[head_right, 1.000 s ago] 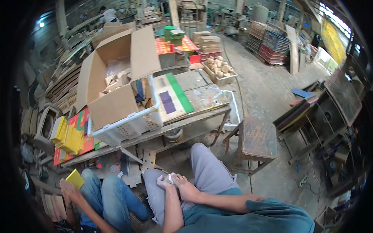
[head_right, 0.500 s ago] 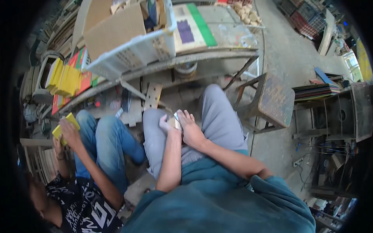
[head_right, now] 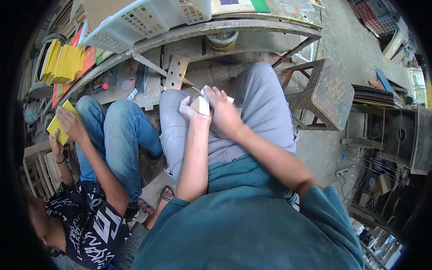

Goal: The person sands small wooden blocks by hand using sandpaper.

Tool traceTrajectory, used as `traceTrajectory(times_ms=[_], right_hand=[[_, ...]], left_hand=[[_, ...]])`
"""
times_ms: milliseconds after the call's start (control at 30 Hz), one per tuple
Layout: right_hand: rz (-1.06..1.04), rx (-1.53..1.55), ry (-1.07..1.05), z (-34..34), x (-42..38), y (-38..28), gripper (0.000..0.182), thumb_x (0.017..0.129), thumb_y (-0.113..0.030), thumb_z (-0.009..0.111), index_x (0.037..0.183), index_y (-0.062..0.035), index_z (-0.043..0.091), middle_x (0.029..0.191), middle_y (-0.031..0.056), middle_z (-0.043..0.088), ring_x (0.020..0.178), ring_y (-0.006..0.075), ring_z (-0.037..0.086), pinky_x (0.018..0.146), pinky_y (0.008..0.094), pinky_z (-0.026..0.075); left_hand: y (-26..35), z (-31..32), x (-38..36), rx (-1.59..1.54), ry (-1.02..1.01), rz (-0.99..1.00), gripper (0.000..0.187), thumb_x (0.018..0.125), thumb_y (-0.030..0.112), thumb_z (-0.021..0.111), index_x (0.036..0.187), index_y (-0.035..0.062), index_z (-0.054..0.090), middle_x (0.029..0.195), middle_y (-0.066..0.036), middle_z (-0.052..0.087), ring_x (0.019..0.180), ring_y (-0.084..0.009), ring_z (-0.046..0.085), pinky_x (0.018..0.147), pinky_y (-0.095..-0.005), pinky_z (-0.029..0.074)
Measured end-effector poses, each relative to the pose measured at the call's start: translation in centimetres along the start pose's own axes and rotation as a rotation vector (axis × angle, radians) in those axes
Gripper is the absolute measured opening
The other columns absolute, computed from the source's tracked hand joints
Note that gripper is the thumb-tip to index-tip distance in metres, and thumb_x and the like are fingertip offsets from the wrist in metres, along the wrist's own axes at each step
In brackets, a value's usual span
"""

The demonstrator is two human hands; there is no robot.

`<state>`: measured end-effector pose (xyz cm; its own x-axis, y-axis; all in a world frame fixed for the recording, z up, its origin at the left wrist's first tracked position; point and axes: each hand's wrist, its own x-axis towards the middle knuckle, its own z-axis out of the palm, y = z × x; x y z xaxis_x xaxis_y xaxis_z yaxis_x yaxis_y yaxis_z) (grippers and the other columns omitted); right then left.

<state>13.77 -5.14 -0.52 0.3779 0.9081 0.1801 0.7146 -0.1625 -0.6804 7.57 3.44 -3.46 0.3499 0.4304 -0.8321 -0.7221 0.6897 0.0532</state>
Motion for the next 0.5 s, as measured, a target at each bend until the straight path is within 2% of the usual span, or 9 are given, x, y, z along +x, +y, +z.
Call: traceTrajectory(times_ms=[133,200,233,300,333,367,400,467,500], right_hand=[[-0.155,0.078,0.196,-3.2,2.8,-0.8,0.049,0.073,0.009,0.051,0.120,-0.0021,0.059,0.118,0.0233,0.059,0.116,0.0349,0.054,0.100,0.0410,0.043],[-0.371,0.162,0.005,-4.2,1.1,-2.7,0.052,0.070,0.009,0.054,0.121,-0.0040,0.059,0.119,0.0211,0.060,0.117,0.0336,0.054,0.100,0.0391,0.044],[-0.539,0.136,-0.181,-5.2,0.9,-2.7,0.055,0.069,0.007,0.056,0.122,-0.0064,0.059,0.120,0.0172,0.060,0.117,0.0327,0.054,0.100,0.0373,0.045],[-0.429,0.108,-0.170,-4.7,1.2,-0.2,0.059,0.066,0.010,0.057,0.124,-0.0059,0.058,0.124,0.0141,0.058,0.123,0.0326,0.049,0.105,0.0397,0.039],[-0.334,0.087,-0.163,-4.7,2.1,0.8,0.064,0.063,0.013,0.058,0.125,-0.0055,0.057,0.129,0.0111,0.056,0.130,0.0325,0.043,0.109,0.0422,0.033],[-0.293,-0.047,-0.113,-5.2,3.3,2.0,0.063,0.065,0.010,0.059,0.126,-0.0073,0.056,0.130,0.0100,0.056,0.130,0.0325,0.042,0.108,0.0448,0.035],[-0.340,-0.085,-0.055,-6.1,4.0,2.4,0.060,0.067,0.007,0.060,0.125,-0.0072,0.058,0.131,0.0101,0.055,0.130,0.0322,0.043,0.107,0.0457,0.037],[-0.456,0.046,-0.104,-6.8,3.2,0.7,0.057,0.069,0.006,0.060,0.124,-0.0071,0.059,0.131,0.0098,0.055,0.130,0.0323,0.043,0.108,0.0465,0.034],[-0.552,0.100,-0.228,-7.0,2.5,-0.6,0.055,0.070,0.005,0.060,0.123,-0.0072,0.060,0.131,0.0095,0.055,0.130,0.0322,0.043,0.109,0.0473,0.032]], left_hand=[[1.2,-0.5,-0.3,0.106,-0.030,0.008,0.030,0.076,0.037,0.046,0.088,0.0095,0.050,0.086,-0.008,0.057,0.075,-0.0269,0.057,0.068,-0.0390,0.049],[1.3,-1.0,0.9,0.101,-0.017,-0.010,0.032,0.078,0.037,0.044,0.088,0.0092,0.055,0.086,-0.009,0.059,0.077,-0.0252,0.059,0.069,-0.0384,0.050],[1.6,-1.3,1.8,0.035,-0.689,-0.096,0.036,0.079,0.036,0.042,0.093,0.0068,0.058,0.091,-0.010,0.061,0.083,-0.0252,0.060,0.071,-0.0384,0.050],[1.1,-1.2,1.2,0.064,-0.833,-0.188,0.041,0.081,0.034,0.040,0.100,0.0039,0.060,0.098,-0.011,0.062,0.089,-0.0257,0.061,0.075,-0.0386,0.051],[0.8,1.2,-2.4,0.161,-0.304,-0.175,0.042,0.081,0.034,0.040,0.102,0.0034,0.060,0.099,-0.011,0.063,0.090,-0.0262,0.061,0.078,-0.0389,0.052],[2.0,-2.1,1.3,0.096,-0.722,-0.421,0.045,0.083,0.036,0.039,0.106,0.0030,0.059,0.102,-0.013,0.063,0.092,-0.0265,0.062,0.082,-0.0385,0.051],[1.7,-1.0,0.0,0.098,-0.721,-0.420,0.045,0.083,0.036,0.039,0.106,0.0030,0.059,0.102,-0.013,0.063,0.092,-0.0265,0.062,0.082,-0.0385,0.051],[0.8,2.3,-3.8,0.178,-0.282,-0.190,0.045,0.083,0.037,0.040,0.106,0.0015,0.057,0.101,-0.014,0.063,0.092,-0.0280,0.062,0.081,-0.0392,0.051],[1.3,1.1,-3.0,0.320,-0.421,-0.213,0.044,0.080,0.040,0.048,0.098,0.0002,0.057,0.100,-0.015,0.062,0.084,-0.0298,0.063,0.082,-0.0373,0.050]])
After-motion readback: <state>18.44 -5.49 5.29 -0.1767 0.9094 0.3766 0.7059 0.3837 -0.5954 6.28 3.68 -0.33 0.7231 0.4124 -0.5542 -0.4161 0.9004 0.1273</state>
